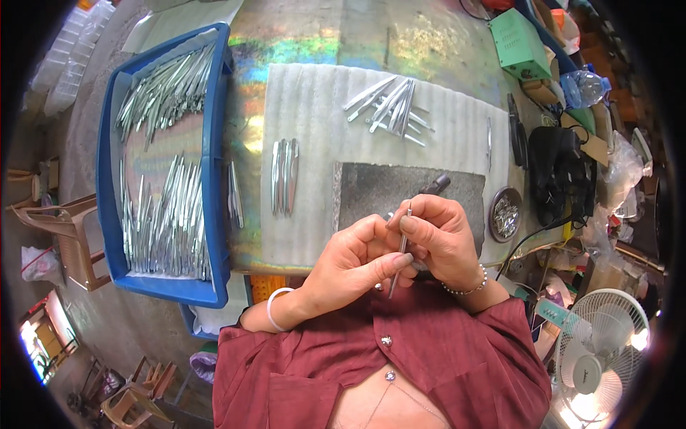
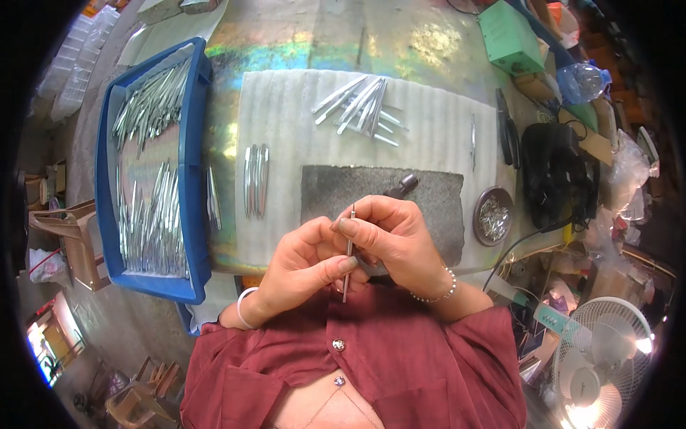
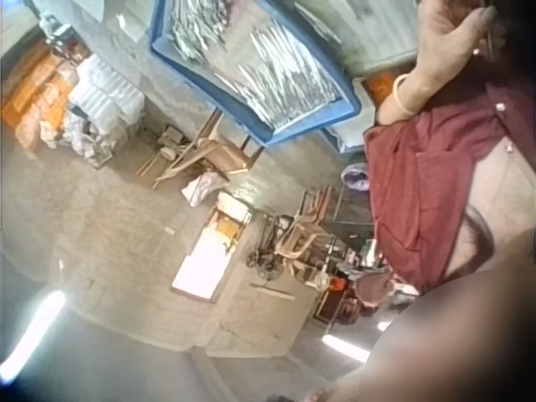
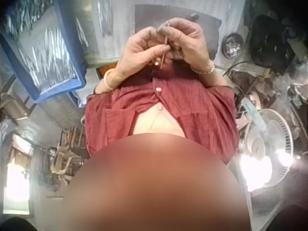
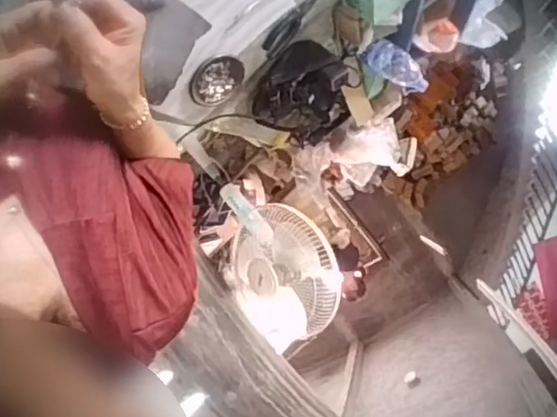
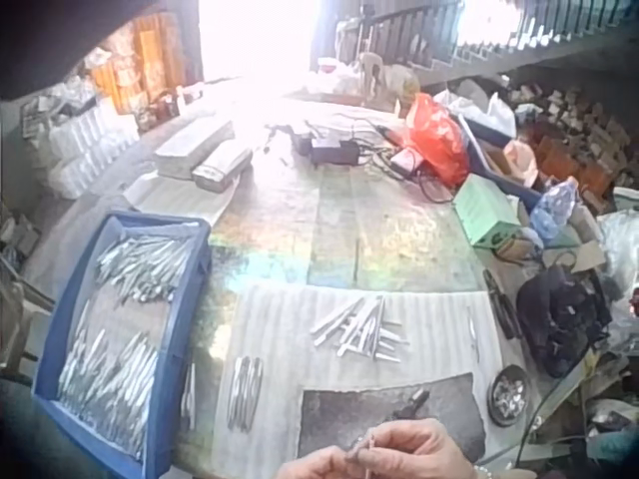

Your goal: Stamping markings onto metal strips using a punch tool and hammer on a metal block.

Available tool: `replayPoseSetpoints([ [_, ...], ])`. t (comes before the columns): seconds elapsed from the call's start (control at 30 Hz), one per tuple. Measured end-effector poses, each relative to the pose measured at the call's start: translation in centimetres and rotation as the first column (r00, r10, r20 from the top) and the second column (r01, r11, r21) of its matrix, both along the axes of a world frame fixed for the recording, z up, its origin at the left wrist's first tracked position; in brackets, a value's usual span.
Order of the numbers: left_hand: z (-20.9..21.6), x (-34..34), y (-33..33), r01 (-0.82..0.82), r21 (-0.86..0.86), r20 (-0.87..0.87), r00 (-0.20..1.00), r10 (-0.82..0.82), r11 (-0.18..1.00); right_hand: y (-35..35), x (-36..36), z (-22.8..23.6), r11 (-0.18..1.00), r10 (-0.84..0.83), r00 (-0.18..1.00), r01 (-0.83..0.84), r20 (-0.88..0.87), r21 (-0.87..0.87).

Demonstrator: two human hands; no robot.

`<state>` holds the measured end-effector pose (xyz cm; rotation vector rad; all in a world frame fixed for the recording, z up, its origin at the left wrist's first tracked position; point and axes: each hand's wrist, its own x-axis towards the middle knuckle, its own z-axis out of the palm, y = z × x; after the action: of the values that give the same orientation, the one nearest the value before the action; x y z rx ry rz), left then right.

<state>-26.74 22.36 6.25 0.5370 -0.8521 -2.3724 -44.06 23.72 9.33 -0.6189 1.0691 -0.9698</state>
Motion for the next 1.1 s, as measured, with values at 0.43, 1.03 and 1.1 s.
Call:
replayPoseSetpoints([
  [0.43, 0.3, -1.0, -0.7, 0.038, 0.026, 0.006, 0.999, -0.038, 0.999, -0.1, -0.6, -0.6, 0.999, -0.043, 0.999, 0.042, -0.028, -0.033],
  [1.03, 1.3, -2.6, 0.2, 0.128, -0.008, 0.222, 0.967, -0.123, 0.992, 2.0, -2.5, -1.0, 0.999, -0.025, 0.996, 0.021, 0.090, 0.041],
  [1.1, 1.8, -3.0, 0.0, 0.124, -0.032, 0.276, 0.955, -0.110, 0.992, 2.1, -2.8, -1.2, 0.997, -0.039, 0.993, 0.032, 0.115, 0.066],
])
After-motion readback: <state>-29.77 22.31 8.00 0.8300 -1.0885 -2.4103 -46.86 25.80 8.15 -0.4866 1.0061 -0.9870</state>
